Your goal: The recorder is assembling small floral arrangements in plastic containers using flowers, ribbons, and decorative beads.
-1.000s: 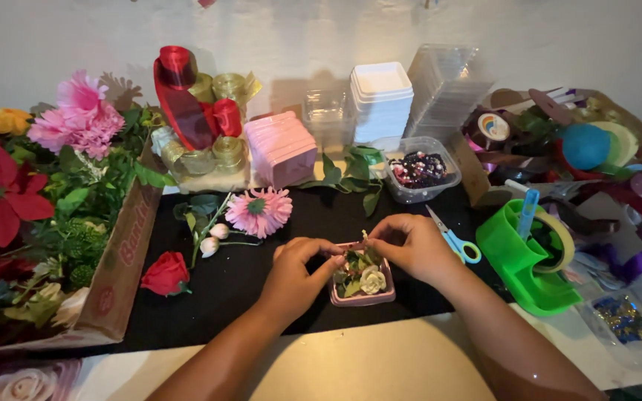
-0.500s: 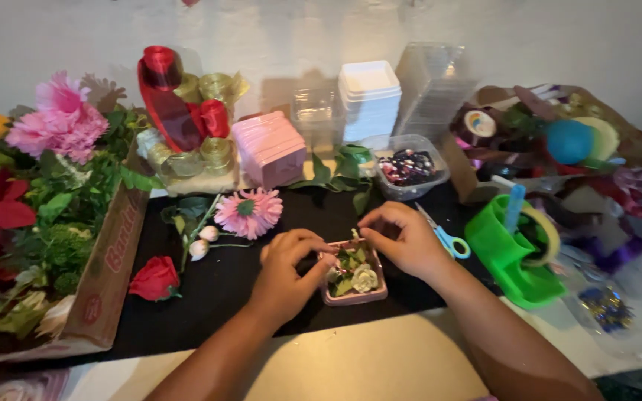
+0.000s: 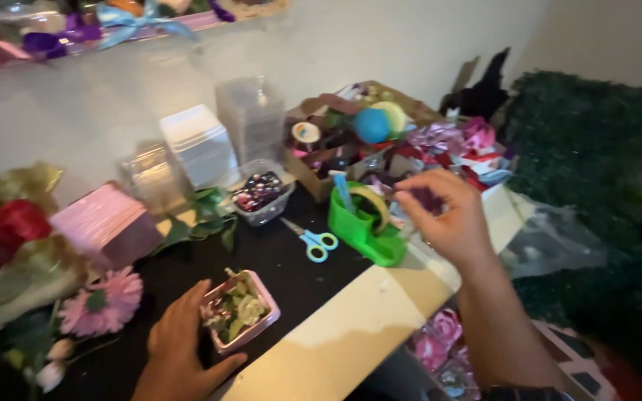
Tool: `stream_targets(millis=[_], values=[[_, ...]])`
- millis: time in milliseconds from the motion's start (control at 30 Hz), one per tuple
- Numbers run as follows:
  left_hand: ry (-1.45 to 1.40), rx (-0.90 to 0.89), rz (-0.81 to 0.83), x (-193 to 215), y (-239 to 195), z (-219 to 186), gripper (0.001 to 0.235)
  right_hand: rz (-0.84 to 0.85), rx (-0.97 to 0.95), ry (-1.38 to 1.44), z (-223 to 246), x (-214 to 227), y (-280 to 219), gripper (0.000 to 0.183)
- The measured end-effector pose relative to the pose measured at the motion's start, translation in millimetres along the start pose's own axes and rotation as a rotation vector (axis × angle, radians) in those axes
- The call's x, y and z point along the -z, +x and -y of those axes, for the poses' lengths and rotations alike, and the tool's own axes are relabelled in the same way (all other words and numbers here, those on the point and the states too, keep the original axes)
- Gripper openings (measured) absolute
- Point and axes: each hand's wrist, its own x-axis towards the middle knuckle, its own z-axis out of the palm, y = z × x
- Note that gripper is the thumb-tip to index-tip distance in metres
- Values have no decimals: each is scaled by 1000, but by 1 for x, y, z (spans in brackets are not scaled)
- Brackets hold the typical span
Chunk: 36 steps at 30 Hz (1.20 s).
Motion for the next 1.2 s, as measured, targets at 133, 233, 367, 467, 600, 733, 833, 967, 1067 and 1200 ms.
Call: stream_targets(millis=[133,233,367,467,600,733,833,967,1067,1200], values=[[15,-21,-10,-10,1,12,135,3,-108,-183,-102,28,-13,17],[64,-1,-8,-13,1,19,140,173,-319,-293,-135,28,-23,21],[72,-12,10,-16,0,26,142,433,-262,-417,-126,8,-19,28],[73,-31,5,-18,1,28,141,442,-171,-509,-141,-7,-13,32],[79,-15,25,-16,1,29,141,532,-255,-688,-146,-22,-9,27],[71,4,32,-14,2,26,141,465,-200,-679,-142,-18,-12,23],[70,27,60,-14,2,25,140,381,-261,-638,-138,-11,-14,22],[62,-5,31,-17,0,28,139,302,-168,-413,-154,-3,-19,24],[68,-21,19,-17,0,29,139,298,-90,-352,-149,2,-20,25],[79,11,49,-15,0,26,140,248,-238,-319,-136,4,-21,23]])
